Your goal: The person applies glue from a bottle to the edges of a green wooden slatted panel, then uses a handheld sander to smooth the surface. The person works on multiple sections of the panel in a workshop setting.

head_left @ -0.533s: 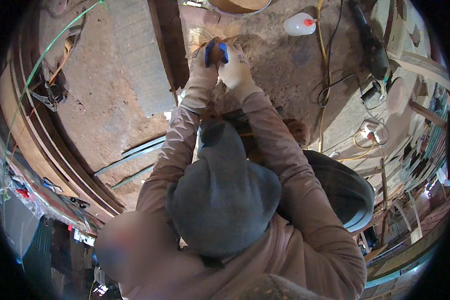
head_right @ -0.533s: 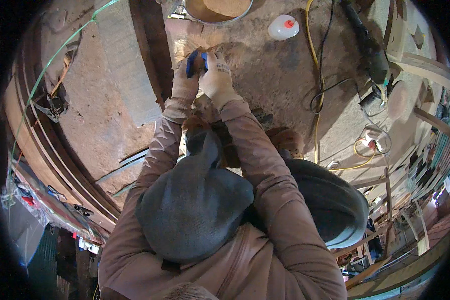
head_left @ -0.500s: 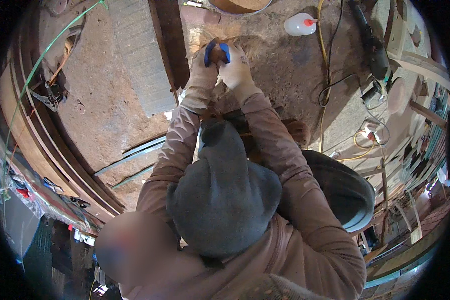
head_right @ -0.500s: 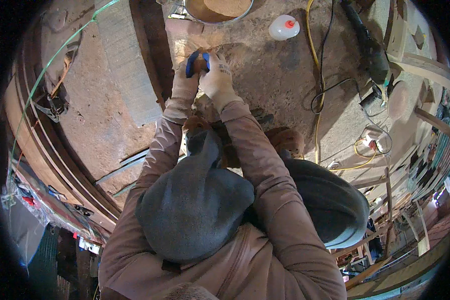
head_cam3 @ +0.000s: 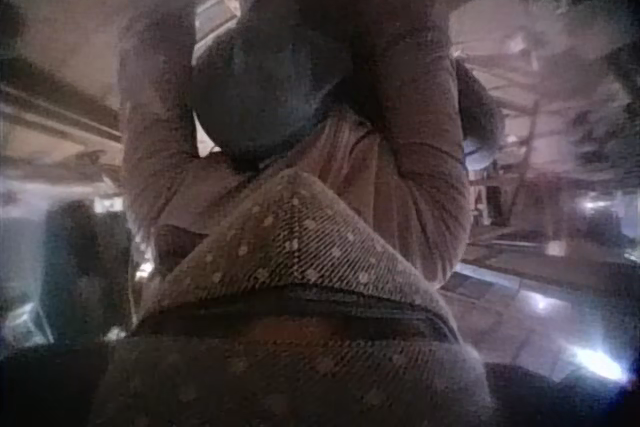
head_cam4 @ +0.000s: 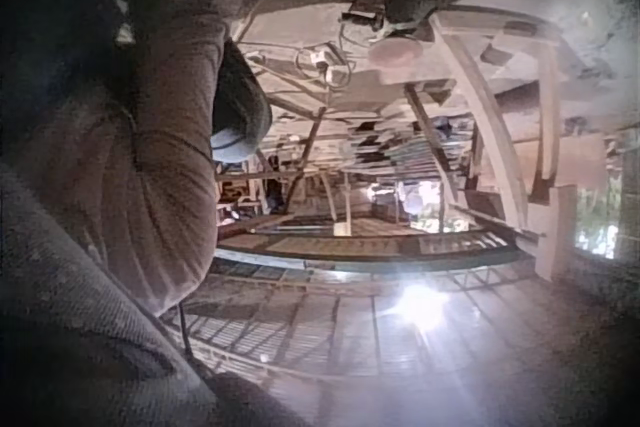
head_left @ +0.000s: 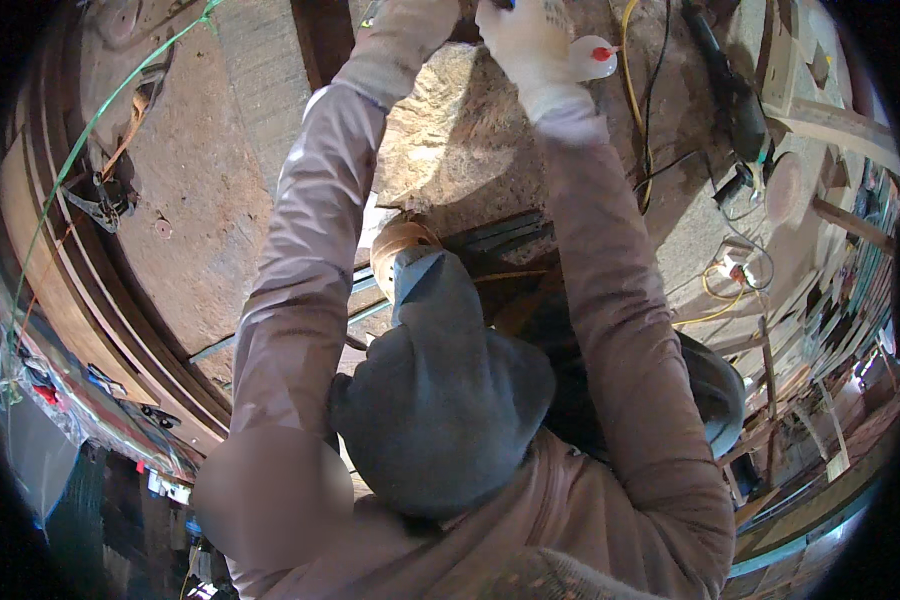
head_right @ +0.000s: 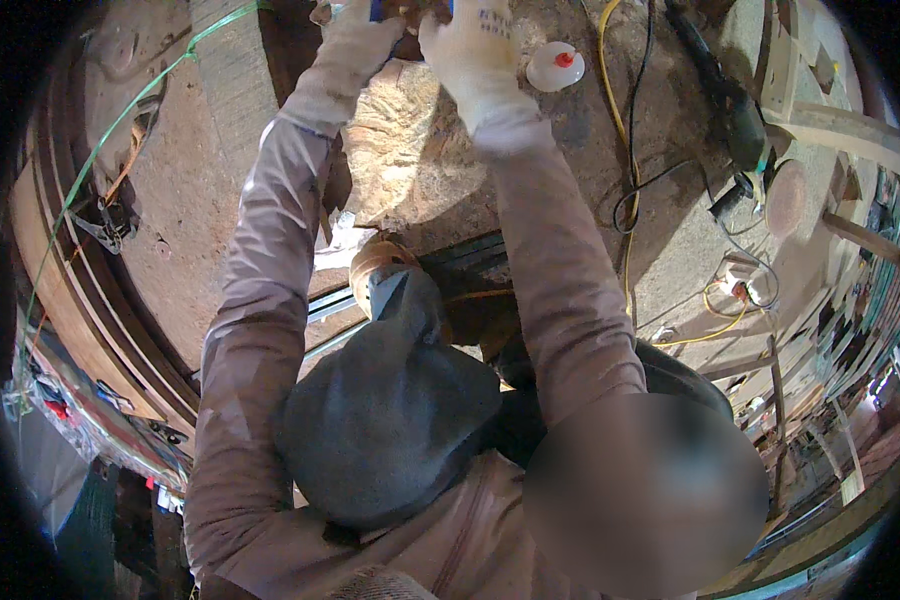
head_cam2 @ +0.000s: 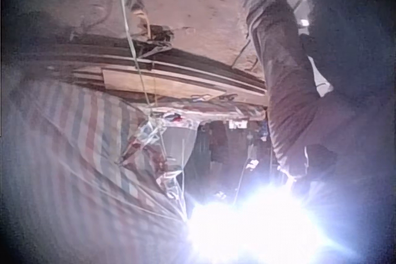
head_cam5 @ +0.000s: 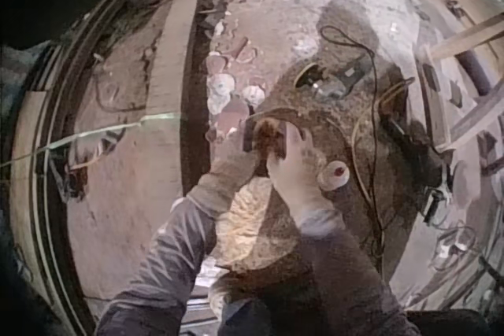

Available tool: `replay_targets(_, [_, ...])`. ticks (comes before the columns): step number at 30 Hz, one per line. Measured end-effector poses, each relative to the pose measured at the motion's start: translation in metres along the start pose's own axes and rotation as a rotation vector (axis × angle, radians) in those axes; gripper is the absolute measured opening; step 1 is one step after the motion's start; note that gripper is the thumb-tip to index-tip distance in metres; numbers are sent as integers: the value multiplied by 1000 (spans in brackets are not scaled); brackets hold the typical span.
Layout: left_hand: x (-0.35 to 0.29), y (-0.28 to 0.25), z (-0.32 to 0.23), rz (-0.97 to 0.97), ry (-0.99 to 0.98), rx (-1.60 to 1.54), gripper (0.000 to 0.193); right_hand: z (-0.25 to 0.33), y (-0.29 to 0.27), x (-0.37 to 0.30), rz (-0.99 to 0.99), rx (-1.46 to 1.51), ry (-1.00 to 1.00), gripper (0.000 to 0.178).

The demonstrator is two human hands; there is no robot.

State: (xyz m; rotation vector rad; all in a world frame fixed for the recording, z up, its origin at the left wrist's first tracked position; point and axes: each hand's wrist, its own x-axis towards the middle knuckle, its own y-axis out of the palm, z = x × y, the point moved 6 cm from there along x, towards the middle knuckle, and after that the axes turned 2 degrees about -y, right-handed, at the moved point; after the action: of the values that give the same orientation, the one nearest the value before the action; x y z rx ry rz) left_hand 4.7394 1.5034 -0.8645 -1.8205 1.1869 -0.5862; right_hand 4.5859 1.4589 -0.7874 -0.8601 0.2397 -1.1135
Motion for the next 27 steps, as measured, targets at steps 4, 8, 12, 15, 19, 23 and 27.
replay_targets(4, [-53, -61, 16, -310, 41, -405, 40, 7, 7, -72, -4, 112, -142, 29])
replay_targets(8, [-125, -51, 59, -294, -364, -785, 37, -5, 70, -107, 298, -24, -400, 46])
replay_targets(12, [-176, -44, 59, -244, -649, -1038, 29, -6, 138, -124, 652, -320, -531, 60])
replay_targets(15, [-195, -34, 65, -237, -729, -1092, 28, -13, 149, -195, 755, 265, -358, 60])
replay_targets(19, [-208, -33, 71, -232, -695, -1060, 27, 12, 101, -235, 692, 225, -661, 60])
replay_targets(23, [-213, -33, 80, -150, -592, -950, 26, 0, 46, -180, 404, 158, -420, 60])
replay_targets(27, [-211, -41, 63, -6, -359, -574, 28, -13, 67, -212, 583, -75, -918, 62])
